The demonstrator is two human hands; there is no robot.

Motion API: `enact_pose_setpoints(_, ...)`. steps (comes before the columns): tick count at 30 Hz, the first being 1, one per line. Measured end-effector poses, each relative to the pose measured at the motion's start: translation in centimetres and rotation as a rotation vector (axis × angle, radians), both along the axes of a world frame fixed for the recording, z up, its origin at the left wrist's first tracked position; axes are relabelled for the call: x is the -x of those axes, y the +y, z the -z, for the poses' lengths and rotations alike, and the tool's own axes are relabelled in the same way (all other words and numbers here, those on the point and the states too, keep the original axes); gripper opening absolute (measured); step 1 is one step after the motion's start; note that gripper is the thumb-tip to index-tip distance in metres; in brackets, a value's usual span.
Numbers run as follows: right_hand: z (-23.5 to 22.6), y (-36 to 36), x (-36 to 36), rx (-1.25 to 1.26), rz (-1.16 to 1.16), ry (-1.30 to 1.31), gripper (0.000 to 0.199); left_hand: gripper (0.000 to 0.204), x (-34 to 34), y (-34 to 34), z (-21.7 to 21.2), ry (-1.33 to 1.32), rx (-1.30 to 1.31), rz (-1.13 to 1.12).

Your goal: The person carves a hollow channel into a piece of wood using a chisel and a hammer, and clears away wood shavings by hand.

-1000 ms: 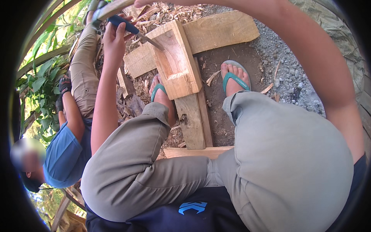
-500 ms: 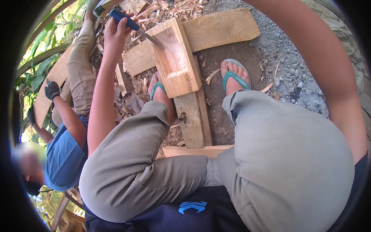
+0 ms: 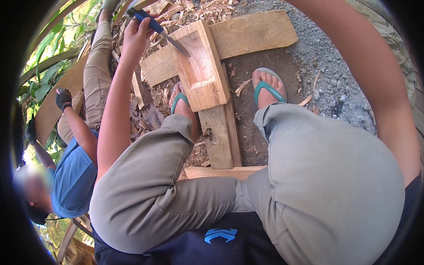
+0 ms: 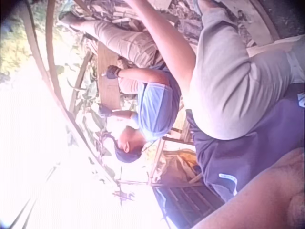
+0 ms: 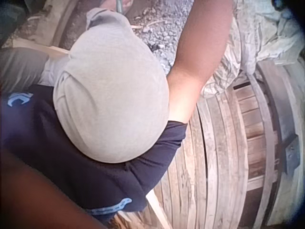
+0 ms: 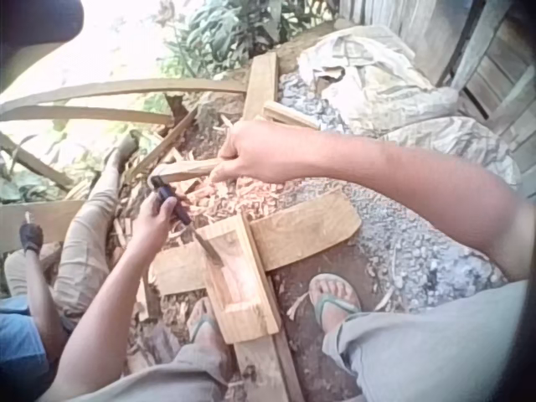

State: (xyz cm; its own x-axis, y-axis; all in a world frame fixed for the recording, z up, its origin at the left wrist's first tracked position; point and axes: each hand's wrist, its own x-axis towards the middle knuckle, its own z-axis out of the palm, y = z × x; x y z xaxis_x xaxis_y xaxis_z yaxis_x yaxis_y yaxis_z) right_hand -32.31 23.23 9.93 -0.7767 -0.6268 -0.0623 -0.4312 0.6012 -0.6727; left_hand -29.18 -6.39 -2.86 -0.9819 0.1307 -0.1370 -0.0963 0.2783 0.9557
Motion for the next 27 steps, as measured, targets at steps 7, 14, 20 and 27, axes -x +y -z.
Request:
enact_pose_setpoints(7, 0.1, 0.0, 0.9, -0.002, 0.032, -0.059, 0.035, 0.022, 0.3, 0.4, -0.3, 0.005, 0.0, 0.034)
enact_pose_setpoints(14, -0.4, 0.9, 0.7, -0.068, -0.048, -0.048, 0.036, 0.028, 0.3, 0.7, 0.5, -0.126, 0.13, 0.077)
enact_pose_setpoints(20, 1.8, 1.7, -0.6, 0.08, 0.083, -0.044, 0.035, 0.024, -2.3, 2.4, -1.5, -0.05, -0.062, 0.05)
enact_pose_setpoints(27, 0.9, 2.5, -1.0, 0.135, 0.207, -0.091, 0.038, 0.035, -2.4, 1.9, -3.2, 0.051, -0.123, 0.013)
